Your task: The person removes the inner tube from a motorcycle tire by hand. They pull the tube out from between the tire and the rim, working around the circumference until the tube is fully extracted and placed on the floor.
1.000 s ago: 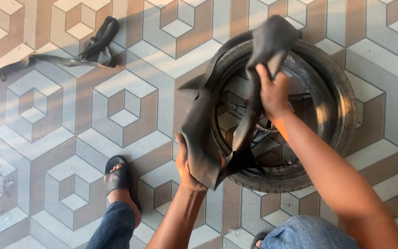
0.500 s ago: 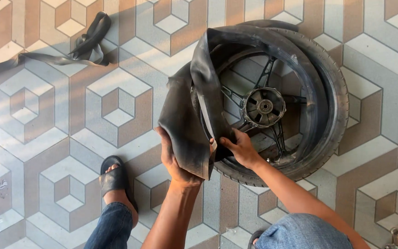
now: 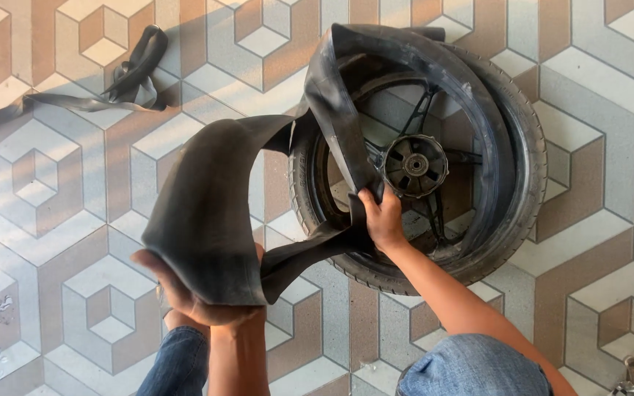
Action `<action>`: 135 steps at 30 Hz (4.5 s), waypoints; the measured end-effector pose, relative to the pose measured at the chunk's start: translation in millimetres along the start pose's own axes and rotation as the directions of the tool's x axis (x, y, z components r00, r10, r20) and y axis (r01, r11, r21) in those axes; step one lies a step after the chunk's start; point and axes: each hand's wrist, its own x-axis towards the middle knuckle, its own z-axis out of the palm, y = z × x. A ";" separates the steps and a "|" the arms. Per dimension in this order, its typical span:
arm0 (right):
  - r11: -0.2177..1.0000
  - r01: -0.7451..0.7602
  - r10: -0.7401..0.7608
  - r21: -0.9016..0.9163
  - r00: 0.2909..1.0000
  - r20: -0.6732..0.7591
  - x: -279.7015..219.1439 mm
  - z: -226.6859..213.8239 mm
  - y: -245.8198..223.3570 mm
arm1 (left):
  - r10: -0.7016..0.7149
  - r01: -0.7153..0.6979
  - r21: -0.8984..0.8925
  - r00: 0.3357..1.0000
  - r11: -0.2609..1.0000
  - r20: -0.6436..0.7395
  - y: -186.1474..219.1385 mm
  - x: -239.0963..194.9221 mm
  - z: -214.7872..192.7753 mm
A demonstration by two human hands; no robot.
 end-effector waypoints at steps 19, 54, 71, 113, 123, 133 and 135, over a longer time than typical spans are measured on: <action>0.084 0.847 -0.721 -0.524 0.414 0.555 85.1 -35.6 34.6 | 0.413 -0.487 0.872 0.785 -0.052 0.463 -98.4 49.2 -37.1; 0.212 0.776 -0.296 -0.594 0.630 0.718 92.5 -40.8 20.4 | -0.925 -0.366 0.850 0.195 -0.378 -0.327 -71.9 -37.7 101.1; 0.214 0.771 -0.187 -0.600 0.635 0.750 91.6 -43.3 23.0 | -0.889 -0.126 0.889 0.199 -0.440 -0.412 -49.2 -82.1 115.6; 0.357 0.715 -0.640 -0.601 0.656 0.400 40.6 -70.3 46.9 | -0.890 -0.890 0.399 0.352 -0.222 0.289 -234.5 33.5 -74.0; 0.368 0.754 -0.083 -0.545 0.610 0.788 -43.3 -93.1 21.6 | -0.879 -0.859 0.487 0.346 -0.156 0.328 -263.4 12.3 -83.6; 0.334 0.651 -0.047 -0.681 0.733 0.678 -62.8 -79.3 55.9 | -0.963 -0.941 0.324 0.174 -0.101 0.206 -189.7 49.8 2.5; 0.348 0.636 0.000 -0.689 0.735 0.678 -60.0 -80.6 52.8 | -0.970 -0.939 0.325 0.174 -0.113 0.167 -191.8 52.7 2.6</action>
